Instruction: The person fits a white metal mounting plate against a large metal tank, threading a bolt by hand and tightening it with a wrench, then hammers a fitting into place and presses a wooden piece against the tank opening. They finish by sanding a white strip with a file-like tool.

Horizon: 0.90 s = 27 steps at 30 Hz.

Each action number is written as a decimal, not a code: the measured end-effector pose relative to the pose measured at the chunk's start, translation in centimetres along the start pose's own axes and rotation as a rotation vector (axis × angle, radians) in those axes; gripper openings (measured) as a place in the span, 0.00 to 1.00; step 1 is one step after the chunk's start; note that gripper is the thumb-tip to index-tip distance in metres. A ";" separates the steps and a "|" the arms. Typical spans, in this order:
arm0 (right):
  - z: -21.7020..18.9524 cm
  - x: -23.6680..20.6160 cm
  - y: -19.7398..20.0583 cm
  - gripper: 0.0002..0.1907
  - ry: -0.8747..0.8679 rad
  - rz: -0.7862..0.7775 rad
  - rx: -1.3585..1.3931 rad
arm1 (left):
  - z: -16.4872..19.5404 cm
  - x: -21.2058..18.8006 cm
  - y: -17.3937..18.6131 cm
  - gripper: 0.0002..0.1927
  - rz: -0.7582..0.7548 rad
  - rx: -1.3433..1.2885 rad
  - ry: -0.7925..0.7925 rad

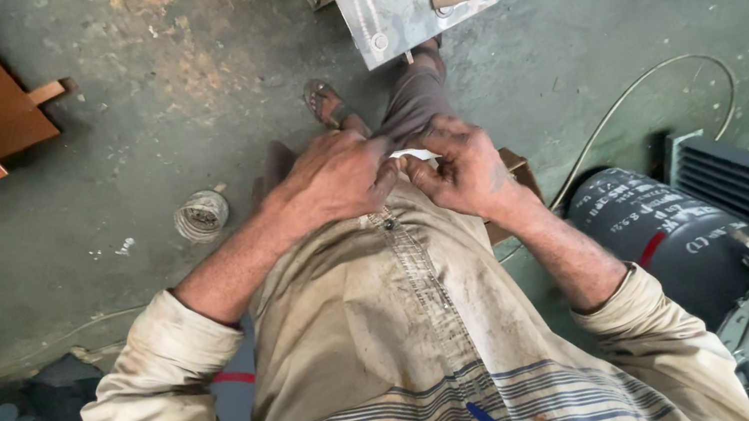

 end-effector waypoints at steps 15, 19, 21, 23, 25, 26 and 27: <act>2.7 0.1 -3.2 0.05 -0.046 -0.090 -0.091 | -1.0 0.0 -2.1 0.17 0.105 0.143 0.132; 3.3 0.6 -3.9 0.06 -0.144 -0.095 -0.177 | -1.3 0.3 -2.1 0.20 0.052 0.120 0.199; 3.0 0.9 -3.8 0.06 -0.129 -0.085 -0.214 | -1.5 0.5 -2.0 0.21 0.021 0.098 0.248; 2.0 1.3 -3.4 0.06 -0.066 -0.044 -0.248 | -1.3 0.8 -1.9 0.20 -0.004 0.094 0.246; 2.1 1.7 -3.6 0.06 -0.105 -0.056 -0.229 | -1.0 1.2 -1.7 0.18 -0.013 0.118 0.212; 2.1 1.8 -3.7 0.06 -0.124 -0.063 -0.220 | -1.1 1.3 -1.7 0.18 -0.021 0.129 0.213; 2.3 2.0 -3.6 0.07 -0.148 -0.062 -0.222 | -1.1 1.6 -1.7 0.18 -0.028 0.139 0.213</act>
Point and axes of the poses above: each hand's wrist, its own x-axis towards the middle knuckle, its own y-axis out of the back of the hand, z = x × y, the point moved 9 cm from there along x, towards the middle knuckle, and after that the axes turned 5 degrees about z, right-handed, at the moved point
